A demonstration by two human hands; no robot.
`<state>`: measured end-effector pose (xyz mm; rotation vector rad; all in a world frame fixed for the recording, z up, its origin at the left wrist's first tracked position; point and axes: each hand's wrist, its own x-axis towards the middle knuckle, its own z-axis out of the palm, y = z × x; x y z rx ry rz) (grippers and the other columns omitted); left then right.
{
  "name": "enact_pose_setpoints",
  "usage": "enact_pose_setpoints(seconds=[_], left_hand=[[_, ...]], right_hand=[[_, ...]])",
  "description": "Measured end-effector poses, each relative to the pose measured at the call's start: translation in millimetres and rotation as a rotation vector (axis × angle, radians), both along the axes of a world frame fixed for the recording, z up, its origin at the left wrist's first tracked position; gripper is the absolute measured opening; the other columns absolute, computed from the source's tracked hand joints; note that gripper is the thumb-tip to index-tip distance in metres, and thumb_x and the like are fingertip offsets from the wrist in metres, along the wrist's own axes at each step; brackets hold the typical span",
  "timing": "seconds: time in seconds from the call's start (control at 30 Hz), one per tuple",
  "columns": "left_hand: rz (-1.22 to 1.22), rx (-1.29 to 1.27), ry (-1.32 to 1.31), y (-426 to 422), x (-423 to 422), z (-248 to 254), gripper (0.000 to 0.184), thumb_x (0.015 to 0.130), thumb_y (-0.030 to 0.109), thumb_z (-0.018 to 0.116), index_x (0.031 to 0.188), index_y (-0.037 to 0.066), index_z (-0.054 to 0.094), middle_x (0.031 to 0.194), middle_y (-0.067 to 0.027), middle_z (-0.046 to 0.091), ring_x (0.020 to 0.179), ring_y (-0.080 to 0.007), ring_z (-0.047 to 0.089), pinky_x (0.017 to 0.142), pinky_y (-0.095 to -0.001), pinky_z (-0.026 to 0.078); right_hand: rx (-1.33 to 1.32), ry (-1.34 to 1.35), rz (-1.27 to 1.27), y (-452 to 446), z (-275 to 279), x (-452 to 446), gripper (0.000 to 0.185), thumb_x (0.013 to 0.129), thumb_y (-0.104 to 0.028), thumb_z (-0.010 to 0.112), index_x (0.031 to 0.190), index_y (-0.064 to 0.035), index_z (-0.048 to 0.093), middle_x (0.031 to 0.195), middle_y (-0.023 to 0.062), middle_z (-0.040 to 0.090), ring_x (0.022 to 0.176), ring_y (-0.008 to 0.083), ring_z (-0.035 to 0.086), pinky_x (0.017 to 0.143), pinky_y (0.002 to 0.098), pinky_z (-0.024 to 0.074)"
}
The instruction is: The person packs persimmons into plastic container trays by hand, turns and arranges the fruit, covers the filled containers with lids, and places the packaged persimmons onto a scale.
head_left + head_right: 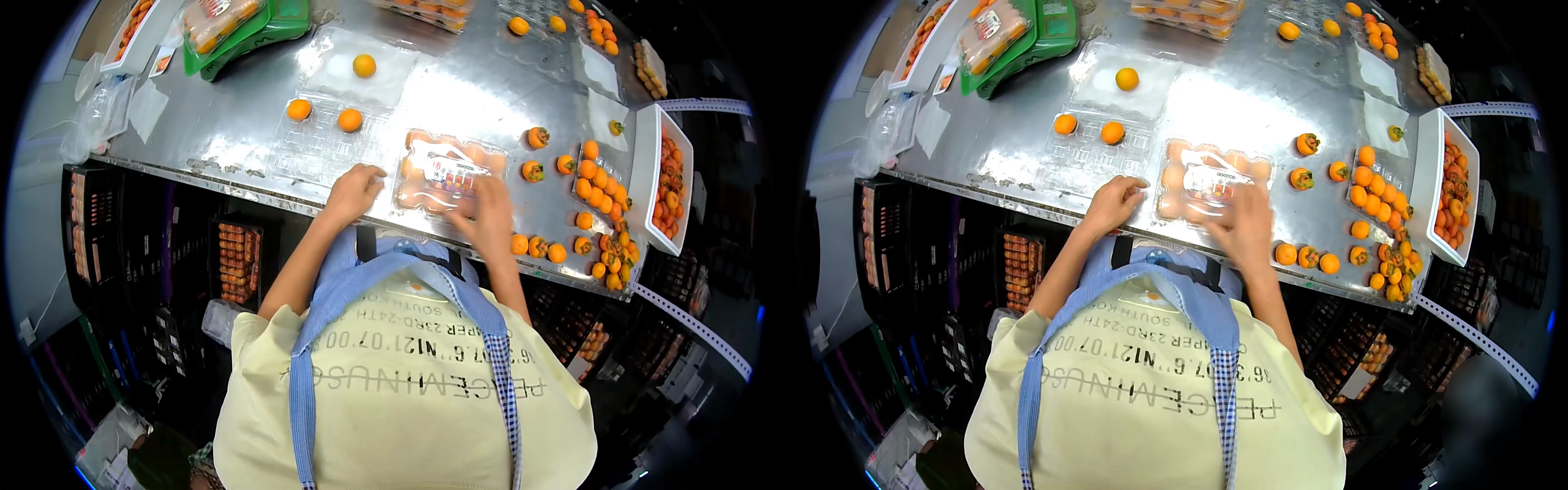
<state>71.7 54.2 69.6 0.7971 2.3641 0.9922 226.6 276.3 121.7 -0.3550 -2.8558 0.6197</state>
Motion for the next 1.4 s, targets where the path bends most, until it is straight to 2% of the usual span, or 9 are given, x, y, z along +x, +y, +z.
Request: enact_pose_setpoints(seconds=[0.2, 0.3, 0.37, 0.53, 0.73, 0.87, 1.0, 1.13, 1.4], left_hand=[[0.034, 0.072, -0.102, 10.2, 2.7, -2.4, 0.022, 0.083, 0.018, 0.061, 0.097, 0.003, 0.067, 0.082, -0.0196, 0.067, 0.075, -0.0320, 0.066, 0.070, -0.0382, 0.051], [0.064, 0.072, -0.432, 9.5, -0.1, -6.3, 0.021, 0.084, 0.013, 0.059, 0.100, 0.002, 0.064, 0.082, -0.0153, 0.068, 0.073, -0.0216, 0.067, 0.067, -0.0322, 0.052], [0.024, 0.131, -0.409, 5.2, -1.2, -17.2, 0.022, 0.081, 0.009, 0.061, 0.101, 0.001, 0.060, 0.082, -0.0135, 0.067, 0.072, -0.0194, 0.066, 0.066, -0.0303, 0.052], [-0.082, 0.190, -0.428, 1.7, -6.8, -14.5, 0.039, 0.073, 0.003, 0.069, 0.107, -0.001, 0.051, 0.081, -0.0120, 0.066, 0.073, -0.0183, 0.066, 0.064, -0.0279, 0.052], [-0.039, 0.019, -0.446, 11.3, -5.5, 4.7, 0.038, 0.079, 0.008, 0.069, 0.111, -0.001, 0.051, 0.081, -0.0123, 0.067, 0.069, -0.0164, 0.067, 0.057, -0.0279, 0.053], [-0.032, -0.095, -0.478, 15.1, -2.5, 22.4, 0.030, 0.087, 0.011, 0.060, 0.111, -0.004, 0.051, 0.084, -0.0143, 0.068, 0.069, -0.0172, 0.068, 0.047, -0.0282, 0.054], [0.012, 0.104, -0.694, 13.8, -1.5, -9.1, 0.024, 0.090, 0.003, 0.047, 0.113, -0.004, 0.051, 0.095, -0.0158, 0.065, 0.075, -0.0214, 0.068, 0.055, -0.0294, 0.057], [0.133, 0.338, -0.889, 11.7, 3.1, -30.1, 0.023, 0.089, 0.000, 0.047, 0.109, -0.008, 0.054, 0.096, -0.0154, 0.066, 0.081, -0.0225, 0.068, 0.059, -0.0295, 0.058], [0.220, 0.279, -0.865, 19.4, 0.9, -29.5, 0.019, 0.091, 0.004, 0.051, 0.103, -0.009, 0.058, 0.088, -0.0167, 0.068, 0.078, -0.0236, 0.069, 0.056, -0.0272, 0.058]], right_hand=[[0.110, 0.015, 0.419, -49.0, -38.3, -39.6, 0.060, 0.059, -0.025, 0.079, 0.116, -0.0189, 0.059, 0.129, 0.0053, 0.049, 0.126, 0.0306, 0.037, 0.102, 0.0543, 0.0270], [0.121, -0.006, 0.472, -46.1, -32.7, -53.3, 0.057, 0.058, -0.024, 0.079, 0.111, -0.0175, 0.061, 0.128, 0.0046, 0.049, 0.126, 0.0300, 0.038, 0.101, 0.0549, 0.0280], [0.097, -0.030, 0.505, -44.9, -30.1, -56.5, 0.054, 0.057, -0.024, 0.079, 0.109, -0.0169, 0.063, 0.127, 0.0040, 0.050, 0.126, 0.0297, 0.038, 0.099, 0.0554, 0.0286], [0.099, -0.019, 0.532, -46.1, -25.8, -62.1, 0.039, 0.063, -0.021, 0.071, 0.101, -0.0169, 0.066, 0.098, -0.0011, 0.059, 0.118, 0.0279, 0.042, 0.095, 0.0544, 0.0309], [0.124, -0.047, 0.549, -48.2, -19.4, -73.8, 0.034, 0.062, -0.021, 0.069, 0.096, -0.0175, 0.069, 0.091, 0.0030, 0.056, 0.110, 0.0258, 0.044, 0.091, 0.0523, 0.0333], [0.179, 0.026, 0.503, -50.6, -27.5, -88.2, 0.031, 0.062, -0.023, 0.069, 0.091, -0.0156, 0.068, 0.088, 0.0052, 0.053, 0.102, 0.0255, 0.046, 0.089, 0.0502, 0.0349], [0.186, -0.003, 0.516, -55.8, -31.2, -95.3, 0.027, 0.061, -0.026, 0.069, 0.085, -0.0132, 0.066, 0.086, 0.0055, 0.052, 0.091, 0.0248, 0.049, 0.086, 0.0466, 0.0350], [0.256, -0.084, 0.531, -60.3, -25.0, -101.5, 0.024, 0.067, -0.027, 0.068, 0.086, -0.0140, 0.067, 0.089, 0.0046, 0.055, 0.090, 0.0247, 0.054, 0.086, 0.0504, 0.0366], [0.314, -0.257, 0.559, -55.2, -18.4, -110.7, 0.023, 0.070, -0.025, 0.066, 0.091, -0.0160, 0.070, 0.095, 0.0037, 0.061, 0.096, 0.0250, 0.057, 0.083, 0.0553, 0.0393]])
